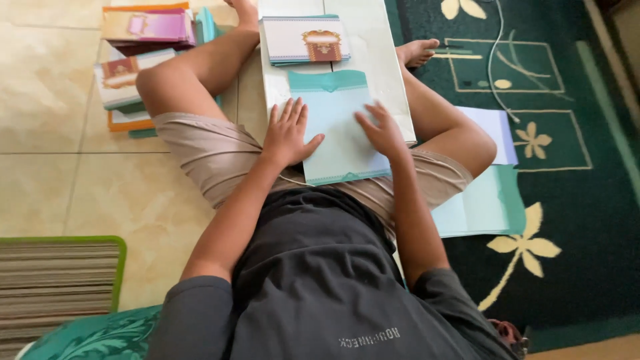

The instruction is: The person sits on the floor and repeatedly folds light blue paper sheets in half, pressing the crease with both hands. They place each folded sheet into a white box on their lap. Stacks of similar paper and other colored items are visible nearby.

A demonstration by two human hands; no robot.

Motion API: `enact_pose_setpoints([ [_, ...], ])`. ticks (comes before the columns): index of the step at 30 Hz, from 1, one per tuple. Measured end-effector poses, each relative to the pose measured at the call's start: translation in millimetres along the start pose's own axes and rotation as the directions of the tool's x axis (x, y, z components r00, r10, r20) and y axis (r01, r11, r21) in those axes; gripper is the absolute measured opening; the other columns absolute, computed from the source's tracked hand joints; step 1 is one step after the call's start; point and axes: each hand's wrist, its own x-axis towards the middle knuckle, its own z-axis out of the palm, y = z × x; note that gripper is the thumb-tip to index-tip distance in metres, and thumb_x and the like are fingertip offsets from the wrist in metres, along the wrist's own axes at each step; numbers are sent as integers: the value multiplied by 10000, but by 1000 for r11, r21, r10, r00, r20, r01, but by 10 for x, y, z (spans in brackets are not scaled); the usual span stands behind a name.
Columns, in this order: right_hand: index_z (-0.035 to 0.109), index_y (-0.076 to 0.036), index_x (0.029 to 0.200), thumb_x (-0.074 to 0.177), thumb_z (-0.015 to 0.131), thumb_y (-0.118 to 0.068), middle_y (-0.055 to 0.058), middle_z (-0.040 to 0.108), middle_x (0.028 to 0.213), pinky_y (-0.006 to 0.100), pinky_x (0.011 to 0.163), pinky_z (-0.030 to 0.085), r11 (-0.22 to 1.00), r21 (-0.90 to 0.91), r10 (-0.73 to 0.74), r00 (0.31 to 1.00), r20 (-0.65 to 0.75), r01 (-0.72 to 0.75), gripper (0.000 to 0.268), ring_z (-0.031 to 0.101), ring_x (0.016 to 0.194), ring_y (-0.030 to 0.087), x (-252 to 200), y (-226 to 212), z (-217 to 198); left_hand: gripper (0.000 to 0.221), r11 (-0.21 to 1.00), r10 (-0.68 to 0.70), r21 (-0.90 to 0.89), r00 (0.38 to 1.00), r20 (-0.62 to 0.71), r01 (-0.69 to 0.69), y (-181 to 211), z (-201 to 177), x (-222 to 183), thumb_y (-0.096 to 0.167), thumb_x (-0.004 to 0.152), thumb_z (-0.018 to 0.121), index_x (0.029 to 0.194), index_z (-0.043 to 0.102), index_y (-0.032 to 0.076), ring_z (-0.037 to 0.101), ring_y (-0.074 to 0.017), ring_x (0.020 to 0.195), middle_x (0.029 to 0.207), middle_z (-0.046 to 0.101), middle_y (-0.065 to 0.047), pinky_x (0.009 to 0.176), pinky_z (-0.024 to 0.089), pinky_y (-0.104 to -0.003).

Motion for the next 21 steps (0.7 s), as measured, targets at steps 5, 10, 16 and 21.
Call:
enact_pose_setpoints([
  [5,631,-268,1419,903,697,-705,92,591,1393,476,1016,519,962,-238,113,987,-115,-137,679,649,1217,320,-667,262,-179,916,998,14,-55,998,-61,-17,-29,121,-17,692,982,355,1587,365,4,183,-325,1590,1697,262,-186,1273,53,-582],
  [10,672,-207,1374,887,848,-473,195,573,1271,487,936,576,987,-2,159,985,-62,-159,582,691,1099,402,-706,285,-114,877,994,12,-108,997,-73,-19,-86,68,-14,667,1005,314,1597,358,21,164,-315,1596,1703,247,-172,1270,38,-578],
  [16,690,-123,1325,874,772,-17,16,681,965,252,692,652,760,641,45,992,119,-111,471,726,789,115,-341,363,-340,875,993,28,-109,997,-71,-35,-148,62,26,679,1012,293,1592,370,27,158,-315,1596,1699,252,-176,1270,32,-577],
  [21,628,-46,1434,779,719,110,72,701,1150,310,797,630,773,631,-144,987,68,69,680,717,984,150,-533,324,-829,771,981,96,-146,974,-206,-127,-213,245,74,658,1035,315,1527,511,97,257,-367,1554,1630,413,-143,1233,120,-632],
])
